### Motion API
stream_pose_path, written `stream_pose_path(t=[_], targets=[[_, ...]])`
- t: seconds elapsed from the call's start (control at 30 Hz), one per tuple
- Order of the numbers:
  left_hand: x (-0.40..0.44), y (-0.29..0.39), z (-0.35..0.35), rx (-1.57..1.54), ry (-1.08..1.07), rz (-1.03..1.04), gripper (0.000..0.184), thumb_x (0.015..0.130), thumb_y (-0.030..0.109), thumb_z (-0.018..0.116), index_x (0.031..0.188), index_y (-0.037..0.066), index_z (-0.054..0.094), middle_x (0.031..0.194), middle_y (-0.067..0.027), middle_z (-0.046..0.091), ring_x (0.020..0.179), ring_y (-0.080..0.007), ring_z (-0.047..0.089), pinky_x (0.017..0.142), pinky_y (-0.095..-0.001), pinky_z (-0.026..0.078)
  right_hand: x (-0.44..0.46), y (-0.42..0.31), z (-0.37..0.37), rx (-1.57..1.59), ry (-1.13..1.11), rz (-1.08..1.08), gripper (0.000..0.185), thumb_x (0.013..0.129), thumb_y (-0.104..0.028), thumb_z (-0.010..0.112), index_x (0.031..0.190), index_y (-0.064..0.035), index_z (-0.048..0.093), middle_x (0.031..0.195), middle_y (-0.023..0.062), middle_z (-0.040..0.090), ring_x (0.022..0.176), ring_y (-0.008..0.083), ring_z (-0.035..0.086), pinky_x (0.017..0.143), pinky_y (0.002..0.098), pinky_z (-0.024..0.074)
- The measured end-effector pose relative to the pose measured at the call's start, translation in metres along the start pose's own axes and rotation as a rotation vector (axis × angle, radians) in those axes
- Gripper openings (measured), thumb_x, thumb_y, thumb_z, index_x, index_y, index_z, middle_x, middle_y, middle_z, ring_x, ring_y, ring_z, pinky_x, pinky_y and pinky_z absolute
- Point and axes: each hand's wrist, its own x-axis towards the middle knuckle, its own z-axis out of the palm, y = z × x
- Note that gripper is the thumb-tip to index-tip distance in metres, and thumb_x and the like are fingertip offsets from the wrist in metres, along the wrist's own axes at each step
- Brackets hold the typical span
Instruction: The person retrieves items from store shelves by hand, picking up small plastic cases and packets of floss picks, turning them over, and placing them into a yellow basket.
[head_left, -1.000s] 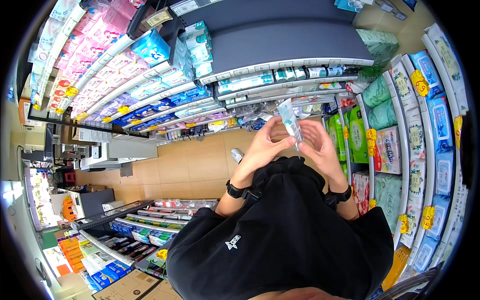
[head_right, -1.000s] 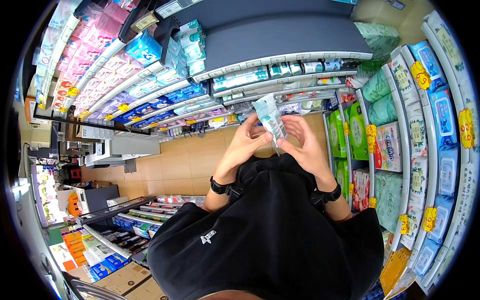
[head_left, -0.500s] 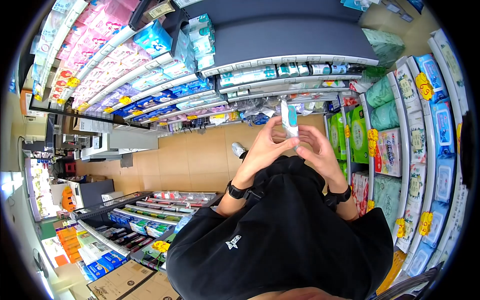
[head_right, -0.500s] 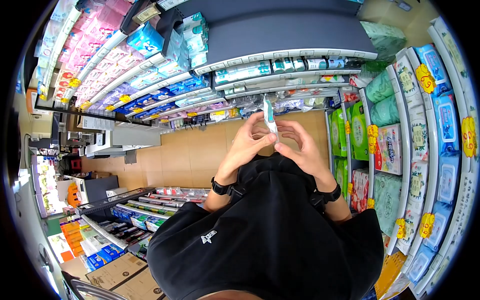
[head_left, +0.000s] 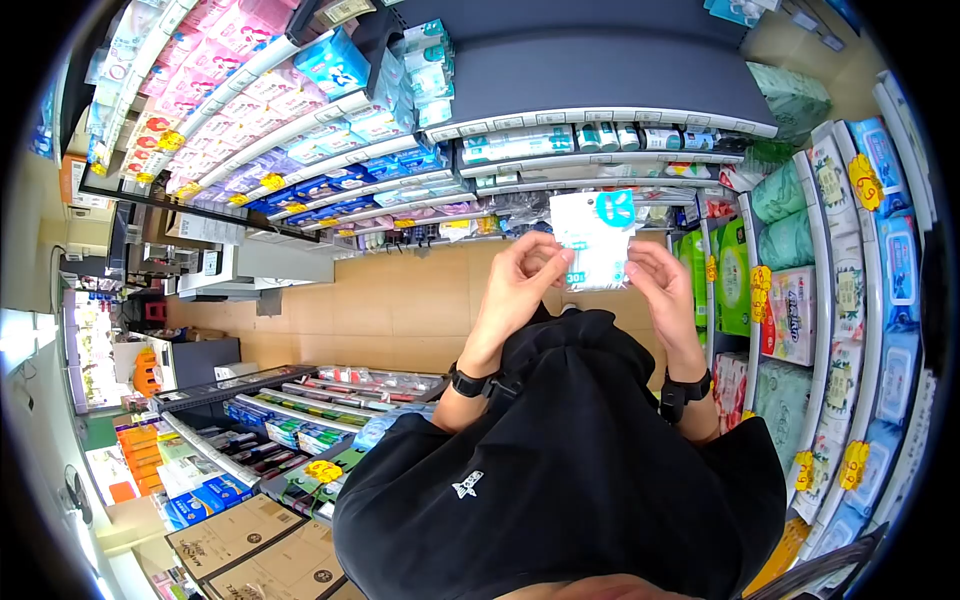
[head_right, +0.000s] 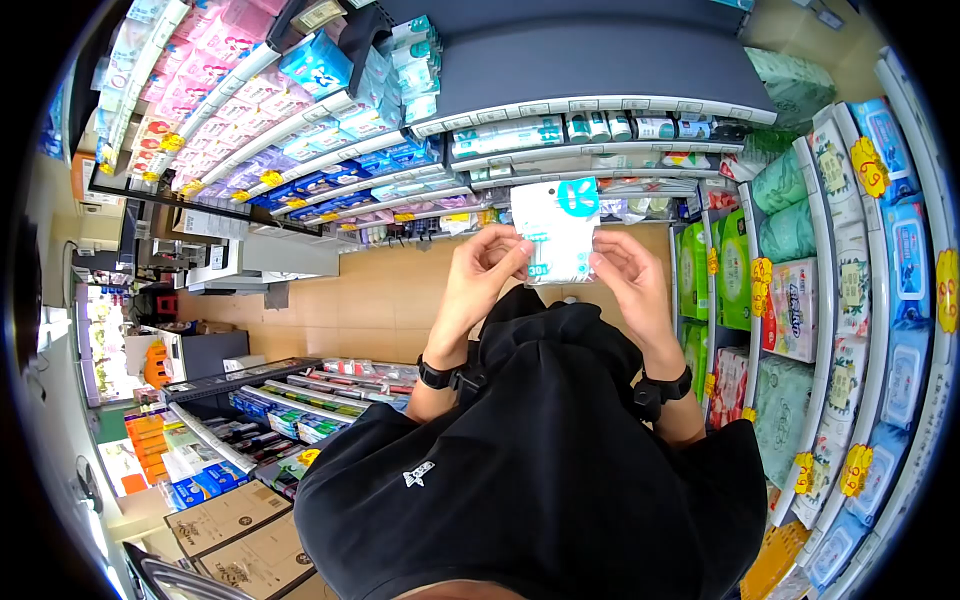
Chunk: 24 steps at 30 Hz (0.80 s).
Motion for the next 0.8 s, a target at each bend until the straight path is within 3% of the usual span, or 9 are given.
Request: stream_pose_path(t=[0.23, 0.8], targets=[[-0.009, 0.009, -0.001, 0.008, 0.003, 0.008, 0.016, 0.095, 0.013, 0.072, 0.098, 0.0, 0.062, 0.077, -0.0035, 0.068, 0.067, -0.0088, 0.064, 0.064, -0.0226, 0.053, -0.004, -0.004, 0.002, -0.013, -0.018, -0.016, 0.024, 0.095, -0.003, 0.067, 0.118, 0.0036, 0.062, 0.105, 0.007, 0.07, 0.094, 0.0107, 0.066, 0.079, 0.0251, 0.0537], [-0.069, 0.023, 0.01, 0.05, -0.045, -0.029, 0.016, 0.095, 0.012, 0.072, 0.092, 0.0, 0.062, 0.076, -0.0032, 0.067, 0.066, -0.007, 0.062, 0.062, -0.0217, 0.051, -0.068, -0.023, 0.006, -0.105, -0.019, -0.076, 0.019, 0.093, 0.0, 0.069, 0.112, 0.0031, 0.063, 0.1, 0.0065, 0.069, 0.089, 0.0092, 0.066, 0.075, 0.0231, 0.055]])
